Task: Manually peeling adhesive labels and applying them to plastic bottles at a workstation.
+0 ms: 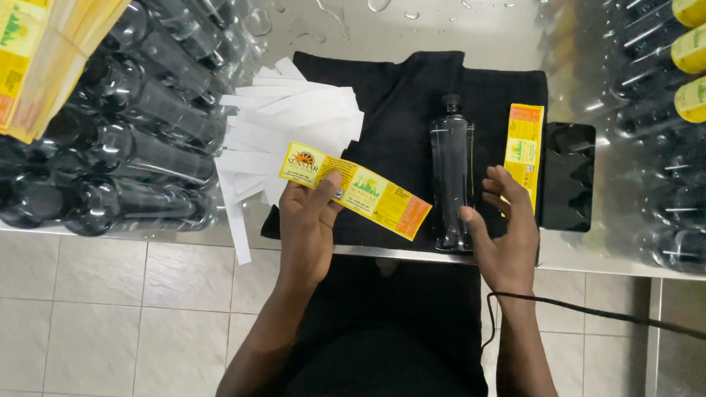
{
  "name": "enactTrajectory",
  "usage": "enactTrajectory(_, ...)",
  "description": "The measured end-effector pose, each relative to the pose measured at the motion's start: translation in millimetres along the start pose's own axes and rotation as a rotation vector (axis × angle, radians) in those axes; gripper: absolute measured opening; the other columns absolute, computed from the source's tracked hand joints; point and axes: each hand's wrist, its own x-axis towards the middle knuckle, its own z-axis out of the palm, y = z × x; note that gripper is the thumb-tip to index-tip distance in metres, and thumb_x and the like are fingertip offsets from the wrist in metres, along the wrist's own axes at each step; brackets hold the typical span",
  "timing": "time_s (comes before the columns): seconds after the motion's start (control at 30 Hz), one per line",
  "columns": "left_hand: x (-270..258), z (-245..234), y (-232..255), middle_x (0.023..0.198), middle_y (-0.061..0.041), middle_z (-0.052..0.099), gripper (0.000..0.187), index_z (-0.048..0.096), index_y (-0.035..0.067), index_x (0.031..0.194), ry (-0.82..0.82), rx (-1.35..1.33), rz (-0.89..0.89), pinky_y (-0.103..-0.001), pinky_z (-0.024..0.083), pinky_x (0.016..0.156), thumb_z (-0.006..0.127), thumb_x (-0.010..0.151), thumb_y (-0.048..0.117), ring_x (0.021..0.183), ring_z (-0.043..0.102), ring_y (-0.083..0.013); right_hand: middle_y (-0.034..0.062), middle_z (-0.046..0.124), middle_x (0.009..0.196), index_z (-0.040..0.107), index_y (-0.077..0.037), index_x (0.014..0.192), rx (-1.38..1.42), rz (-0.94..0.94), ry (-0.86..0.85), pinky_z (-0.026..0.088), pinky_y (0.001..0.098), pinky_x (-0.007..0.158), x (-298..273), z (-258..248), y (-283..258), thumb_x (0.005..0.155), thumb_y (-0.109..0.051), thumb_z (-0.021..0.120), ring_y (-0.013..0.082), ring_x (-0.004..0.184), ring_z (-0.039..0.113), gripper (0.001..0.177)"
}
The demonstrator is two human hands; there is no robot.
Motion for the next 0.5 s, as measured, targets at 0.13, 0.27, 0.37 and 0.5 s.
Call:
enactTrajectory(0.13, 3.6, 2.6, -7.2, 0.132, -0.020, 0.056, 0.056, 0.046, 0.011, 0.140, -0.018, -0.012, -0.025, -0.057, 0.055, 0.115, 0.079, 0.096, 0.024, 0.127, 0.066, -0.0378, 0.0239, 0.067, 0.143, 0.050, 0.001, 0.154, -0.011, 0.062, -0.012, 0.050, 0.0636, 0.116, 11.2, 0.9, -9.2, 0.098, -0.005, 0.076, 0.0469, 0.129, 0.066, 0.062)
enactTrajectory(0.27, 4.1, -1.4, -6.7, 0.133, -0.020, 0.056, 0.057, 0.046, 0.011, 0.141, -0.018, -0.022, -0.038, -0.058, 0.055, 0.114, 0.079, 0.096, 0.024, 0.127, 0.065, -0.0381, 0.0286, 0.065, 0.143, 0.046, 0.002, 0.157, 0.003, 0.140, -0.046, 0.050, 0.0673, 0.112, 25.4, 5.6, -18.6, 0.091, 0.001, 0.079, 0.0532, 0.129, 0.064, 0.074)
enactTrajectory(0.37, 3.8, -4.1, -8.3, 0.133, -0.021, 0.056, 0.058, 0.046, 0.011, 0.141, -0.019, -0.035, -0.050, -0.058, 0.055, 0.114, 0.080, 0.096, 0.024, 0.127, 0.065, -0.0383, 0.0317, 0.064, 0.143, 0.043, 0.003, 0.160, 0.006, 0.191, -0.071, 0.050, 0.0698, 0.110, 33.7, 7.7, -26.2, 0.087, 0.006, 0.081, 0.0574, 0.129, 0.062, 0.082)
enactTrajectory(0.5, 5.4, -4.6, -11.6, 0.134, -0.022, 0.056, 0.059, 0.045, 0.011, 0.141, -0.029, -0.056, -0.064, -0.059, 0.056, 0.113, 0.080, 0.095, 0.024, 0.128, 0.064, -0.0386, 0.0364, 0.061, 0.143, 0.038, 0.005, 0.163, 0.006, 0.263, -0.098, 0.050, 0.0736, 0.106, 37.9, 14.3, -44.1, 0.080, 0.012, 0.084, 0.0637, 0.129, 0.059, 0.095)
